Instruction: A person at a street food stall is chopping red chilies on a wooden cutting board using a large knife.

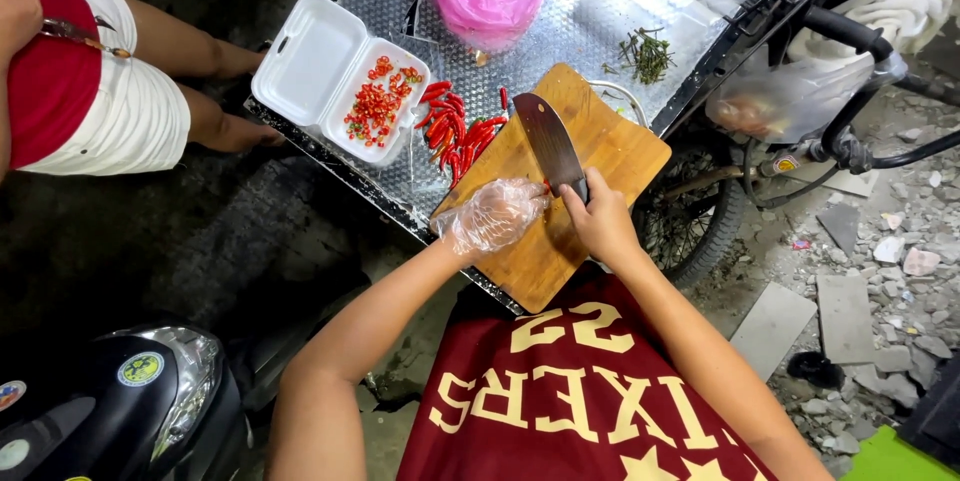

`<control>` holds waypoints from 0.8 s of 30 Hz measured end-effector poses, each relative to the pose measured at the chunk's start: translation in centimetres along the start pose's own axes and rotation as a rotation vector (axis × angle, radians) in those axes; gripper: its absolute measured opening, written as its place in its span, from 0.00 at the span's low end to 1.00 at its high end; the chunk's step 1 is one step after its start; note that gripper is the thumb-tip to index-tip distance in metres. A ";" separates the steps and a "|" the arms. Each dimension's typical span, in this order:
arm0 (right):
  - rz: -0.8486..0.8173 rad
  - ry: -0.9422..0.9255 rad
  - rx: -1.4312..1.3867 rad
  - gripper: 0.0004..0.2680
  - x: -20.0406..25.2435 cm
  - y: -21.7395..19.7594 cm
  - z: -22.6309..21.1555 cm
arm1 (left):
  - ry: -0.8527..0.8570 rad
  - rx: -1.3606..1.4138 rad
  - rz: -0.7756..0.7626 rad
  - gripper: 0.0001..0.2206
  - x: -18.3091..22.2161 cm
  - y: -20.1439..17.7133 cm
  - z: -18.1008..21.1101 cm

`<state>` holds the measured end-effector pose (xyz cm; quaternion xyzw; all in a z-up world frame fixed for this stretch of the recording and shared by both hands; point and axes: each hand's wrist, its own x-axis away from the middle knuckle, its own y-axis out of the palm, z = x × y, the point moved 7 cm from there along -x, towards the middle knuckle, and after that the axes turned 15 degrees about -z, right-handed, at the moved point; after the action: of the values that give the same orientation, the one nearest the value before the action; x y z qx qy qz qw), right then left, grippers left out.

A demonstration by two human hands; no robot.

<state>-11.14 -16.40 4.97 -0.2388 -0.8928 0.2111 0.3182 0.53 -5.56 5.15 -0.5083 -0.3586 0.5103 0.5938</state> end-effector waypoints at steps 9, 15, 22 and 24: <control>-0.061 0.071 0.132 0.09 1.1 0.9 0.1 | -0.016 0.034 0.025 0.07 0.3 3.8 -1.0; -0.049 0.101 0.081 0.09 -0.1 0.2 -1.5 | -0.017 -0.003 0.064 0.06 0.3 2.4 -0.5; 0.040 0.012 -0.055 0.08 -2.1 -1.2 -1.1 | -0.088 -0.004 0.054 0.09 0.7 6.0 -1.4; 0.048 0.025 -0.068 0.07 -1.2 -1.7 -0.9 | -0.040 -0.031 0.044 0.08 1.1 5.5 -1.0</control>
<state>-10.24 -18.24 6.00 -0.2736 -0.8894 0.1850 0.3160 0.42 -4.99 -0.52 -0.5151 -0.3670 0.5277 0.5671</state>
